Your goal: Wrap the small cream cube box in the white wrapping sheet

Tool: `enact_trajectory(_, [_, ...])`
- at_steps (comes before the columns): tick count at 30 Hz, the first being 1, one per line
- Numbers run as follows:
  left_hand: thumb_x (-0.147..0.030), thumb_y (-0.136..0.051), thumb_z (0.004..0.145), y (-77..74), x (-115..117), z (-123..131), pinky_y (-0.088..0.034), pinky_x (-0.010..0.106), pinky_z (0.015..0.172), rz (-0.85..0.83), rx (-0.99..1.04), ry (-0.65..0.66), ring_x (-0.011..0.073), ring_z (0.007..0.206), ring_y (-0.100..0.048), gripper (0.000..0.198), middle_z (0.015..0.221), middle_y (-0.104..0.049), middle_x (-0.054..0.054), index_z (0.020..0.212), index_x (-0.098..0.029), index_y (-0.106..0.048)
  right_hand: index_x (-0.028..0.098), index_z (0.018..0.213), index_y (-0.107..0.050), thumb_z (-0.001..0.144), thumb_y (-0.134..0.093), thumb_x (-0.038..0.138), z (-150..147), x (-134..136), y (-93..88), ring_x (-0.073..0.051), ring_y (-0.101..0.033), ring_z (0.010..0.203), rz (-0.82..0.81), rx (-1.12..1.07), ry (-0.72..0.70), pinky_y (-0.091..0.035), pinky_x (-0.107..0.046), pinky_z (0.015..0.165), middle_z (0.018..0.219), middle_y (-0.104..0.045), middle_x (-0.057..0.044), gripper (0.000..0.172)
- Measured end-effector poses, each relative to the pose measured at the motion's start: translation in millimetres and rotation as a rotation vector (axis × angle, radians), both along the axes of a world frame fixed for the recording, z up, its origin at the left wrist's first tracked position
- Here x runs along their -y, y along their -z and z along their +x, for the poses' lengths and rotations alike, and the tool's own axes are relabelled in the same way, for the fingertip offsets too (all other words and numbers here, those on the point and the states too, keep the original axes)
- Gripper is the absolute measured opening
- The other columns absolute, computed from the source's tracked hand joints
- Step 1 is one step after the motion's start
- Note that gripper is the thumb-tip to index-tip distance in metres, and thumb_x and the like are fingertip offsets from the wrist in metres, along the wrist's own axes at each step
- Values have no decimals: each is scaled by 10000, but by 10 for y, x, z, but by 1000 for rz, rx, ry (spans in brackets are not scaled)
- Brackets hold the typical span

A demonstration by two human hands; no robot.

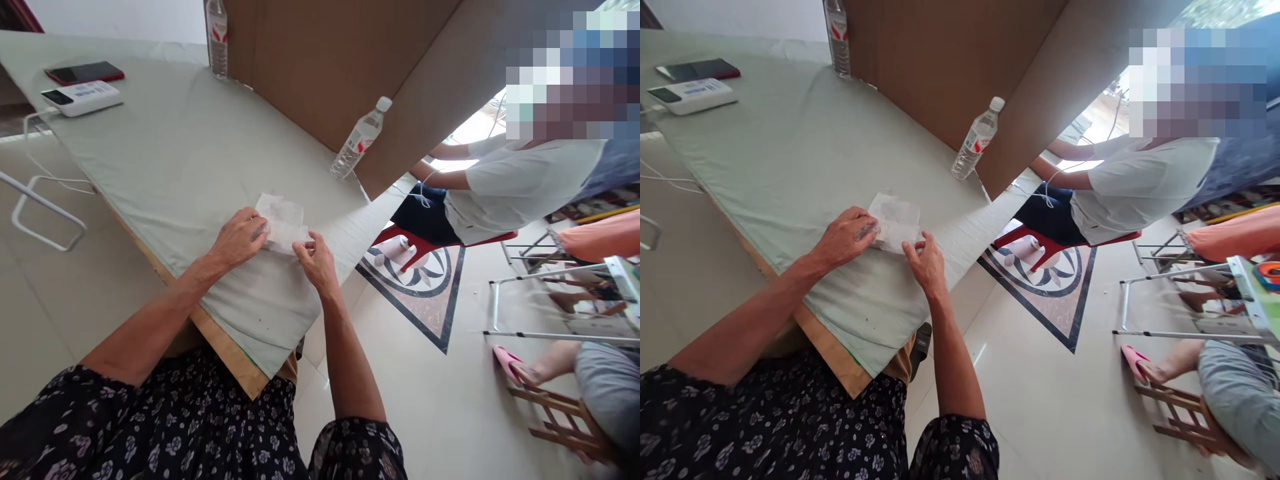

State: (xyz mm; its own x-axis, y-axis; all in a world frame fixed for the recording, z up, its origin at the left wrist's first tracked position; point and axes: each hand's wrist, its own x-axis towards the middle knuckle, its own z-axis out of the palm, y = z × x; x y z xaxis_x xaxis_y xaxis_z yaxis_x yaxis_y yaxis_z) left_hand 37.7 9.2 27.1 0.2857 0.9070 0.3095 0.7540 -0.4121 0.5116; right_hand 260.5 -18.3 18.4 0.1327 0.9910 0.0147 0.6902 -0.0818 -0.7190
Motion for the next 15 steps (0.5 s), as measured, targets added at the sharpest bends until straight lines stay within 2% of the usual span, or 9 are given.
enact_trajectory(4, [-277, -529, 936, -6, 14, 11, -529, 378, 976, 18, -41, 20, 261, 1111, -627, 253, 1166, -679, 123, 1039, -200, -747, 147, 1473, -500, 912, -617, 570, -98, -182, 105, -269, -727, 950, 28, 21, 34, -544, -422, 902, 1136, -746, -153, 712])
enact_trajectory(8, [-251, -538, 921, -43, 8, 22, -523, 393, 984, 17, -76, 28, 277, 1155, -616, 237, 1271, -679, 119, 1010, -207, -753, 167, 1441, -534, 908, -625, 570, -57, -177, 99, -305, -711, 1043, 96, 105, 89, -530, -453, 933, 1203, -734, -179, 675])
enact_trajectory(12, [-219, -520, 919, -68, -10, 27, -505, 424, 992, -16, -120, 83, 287, 1087, -624, 264, 1214, -727, 118, 1060, -192, -741, 154, 1414, -563, 924, -613, 595, 7, -74, 19, -304, -728, 996, -40, 177, 79, -532, -417, 902, 979, -763, -120, 662])
enact_trajectory(15, [-212, -515, 922, -73, -5, 36, -496, 438, 994, -14, -118, 80, 296, 1074, -622, 283, 1194, -738, 124, 1097, -182, -735, 165, 1426, -550, 914, -628, 605, -21, -105, 3, -296, -736, 960, -65, 166, 49, -546, -407, 881, 887, -751, -84, 679])
